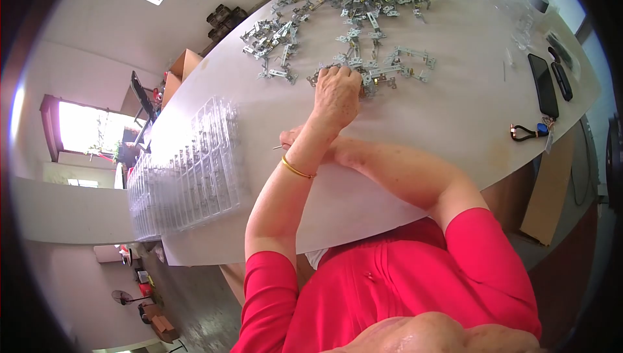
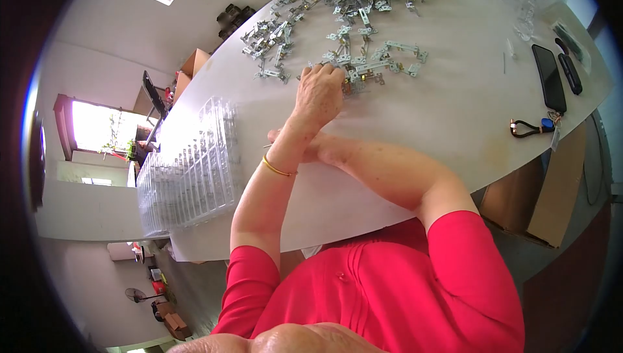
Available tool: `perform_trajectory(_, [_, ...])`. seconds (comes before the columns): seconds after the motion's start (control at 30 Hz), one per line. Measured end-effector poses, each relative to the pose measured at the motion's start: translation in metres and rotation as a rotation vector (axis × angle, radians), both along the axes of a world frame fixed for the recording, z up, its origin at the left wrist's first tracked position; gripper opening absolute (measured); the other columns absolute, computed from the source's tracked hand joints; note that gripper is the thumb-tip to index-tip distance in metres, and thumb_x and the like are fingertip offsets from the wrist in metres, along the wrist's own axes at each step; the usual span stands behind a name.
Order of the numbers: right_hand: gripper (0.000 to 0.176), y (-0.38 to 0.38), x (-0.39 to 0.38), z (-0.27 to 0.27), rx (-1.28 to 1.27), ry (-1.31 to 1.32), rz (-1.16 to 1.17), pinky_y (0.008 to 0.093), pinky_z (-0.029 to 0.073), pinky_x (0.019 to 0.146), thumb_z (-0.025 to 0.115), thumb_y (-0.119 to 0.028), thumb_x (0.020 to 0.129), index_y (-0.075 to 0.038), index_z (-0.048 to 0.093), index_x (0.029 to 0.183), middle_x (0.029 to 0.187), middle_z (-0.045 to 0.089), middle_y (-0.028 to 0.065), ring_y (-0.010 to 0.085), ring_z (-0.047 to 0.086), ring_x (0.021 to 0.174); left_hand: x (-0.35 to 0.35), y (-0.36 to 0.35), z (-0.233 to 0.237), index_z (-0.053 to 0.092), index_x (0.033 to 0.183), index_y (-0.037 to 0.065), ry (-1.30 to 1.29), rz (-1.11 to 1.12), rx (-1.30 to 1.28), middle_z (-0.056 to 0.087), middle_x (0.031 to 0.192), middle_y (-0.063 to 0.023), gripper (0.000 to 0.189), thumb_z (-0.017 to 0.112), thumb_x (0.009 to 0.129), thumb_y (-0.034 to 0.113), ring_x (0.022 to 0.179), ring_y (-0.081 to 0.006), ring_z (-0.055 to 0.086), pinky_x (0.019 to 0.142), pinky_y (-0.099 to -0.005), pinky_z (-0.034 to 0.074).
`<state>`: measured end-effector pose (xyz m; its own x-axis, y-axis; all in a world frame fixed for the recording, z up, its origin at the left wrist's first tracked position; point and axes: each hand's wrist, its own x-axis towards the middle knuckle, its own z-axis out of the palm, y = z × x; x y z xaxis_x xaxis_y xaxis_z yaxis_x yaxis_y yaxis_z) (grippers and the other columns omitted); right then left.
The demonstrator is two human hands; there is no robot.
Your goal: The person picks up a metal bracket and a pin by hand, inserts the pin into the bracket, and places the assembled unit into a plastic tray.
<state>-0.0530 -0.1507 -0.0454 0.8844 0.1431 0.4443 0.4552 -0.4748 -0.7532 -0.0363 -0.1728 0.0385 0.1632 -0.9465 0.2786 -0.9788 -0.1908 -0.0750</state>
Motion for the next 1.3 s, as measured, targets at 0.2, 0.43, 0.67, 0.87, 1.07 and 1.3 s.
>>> perform_trajectory(0.2, [0.021, -0.003, -0.016, 0.02, 0.191, 0.072, -0.002, 0.038, 0.039, 0.061, 0.063, -0.024, 0.085, -0.008, 0.05, 0.085, 0.072, 0.05, 0.006, 0.0212, 0.046, 0.065, -0.002, 0.008, 0.012, 0.06, 0.083, 0.004, 0.18, 0.038, -0.23, 0.065, 0.084, -0.0143, 0.005, 0.06, 0.078, 0.006, 0.084, -0.0316, 0.063, 0.08, -0.0439, 0.046])
perform_trajectory(0.43, [0.015, -0.002, -0.005, 0.018, 0.298, 0.14, -0.333, 0.0449, 0.051, 0.069, 0.057, -0.018, 0.092, -0.005, 0.064, 0.097, 0.081, 0.068, 0.0185, 0.0359, 0.067, 0.077, 0.037, 0.071, 0.038, 0.06, 0.095, -0.002, 1.067, 0.363, -0.732, 0.067, 0.083, -0.0092, 0.009, 0.06, 0.09, 0.006, 0.068, -0.0111, 0.061, 0.062, -0.0249, 0.051])
perform_trajectory(0.67, [0.017, -0.01, -0.002, 0.024, 0.699, 0.242, -0.412, 0.0333, 0.051, 0.059, 0.055, -0.018, 0.096, -0.002, 0.06, 0.1, 0.071, 0.067, 0.0083, 0.0163, 0.064, 0.062, 0.057, 0.129, 0.003, 0.056, 0.089, -0.002, 1.187, 0.599, -0.862, 0.062, 0.077, -0.0071, 0.009, 0.056, 0.089, 0.006, 0.066, -0.0117, 0.058, 0.061, -0.0261, 0.048])
perform_trajectory(0.87, [0.016, -0.01, -0.008, 0.032, 0.775, 0.261, -0.414, 0.025, 0.048, 0.055, 0.054, -0.019, 0.099, -0.004, 0.06, 0.102, 0.073, 0.065, 0.0035, 0.0078, 0.058, 0.061, 0.059, 0.146, -0.037, 0.058, 0.09, 0.002, 1.101, 0.711, -0.819, 0.062, 0.077, -0.0037, 0.006, 0.058, 0.09, 0.008, 0.062, -0.011, 0.056, 0.059, -0.0267, 0.047])
perform_trajectory(1.07, [0.017, -0.009, -0.01, 0.039, 0.681, 0.295, -0.397, 0.023, 0.047, 0.055, 0.054, -0.019, 0.1, -0.005, 0.061, 0.104, 0.075, 0.063, 0.0016, 0.0066, 0.055, 0.062, 0.054, 0.147, -0.053, 0.06, 0.093, 0.005, 0.808, 0.673, -0.818, 0.059, 0.076, 0.0008, 0.002, 0.061, 0.092, 0.006, 0.065, -0.0063, 0.05, 0.059, -0.0243, 0.044])
perform_trajectory(1.3, [0.015, -0.008, -0.009, 0.036, 0.636, 0.275, -0.409, 0.0224, 0.046, 0.055, 0.054, -0.018, 0.1, -0.005, 0.061, 0.103, 0.074, 0.063, 0.0006, 0.0058, 0.054, 0.061, 0.057, 0.153, -0.06, 0.062, 0.092, 0.004, 0.624, 0.594, -0.783, 0.061, 0.076, -0.0017, 0.002, 0.062, 0.091, 0.006, 0.066, -0.0073, 0.052, 0.06, -0.026, 0.046])
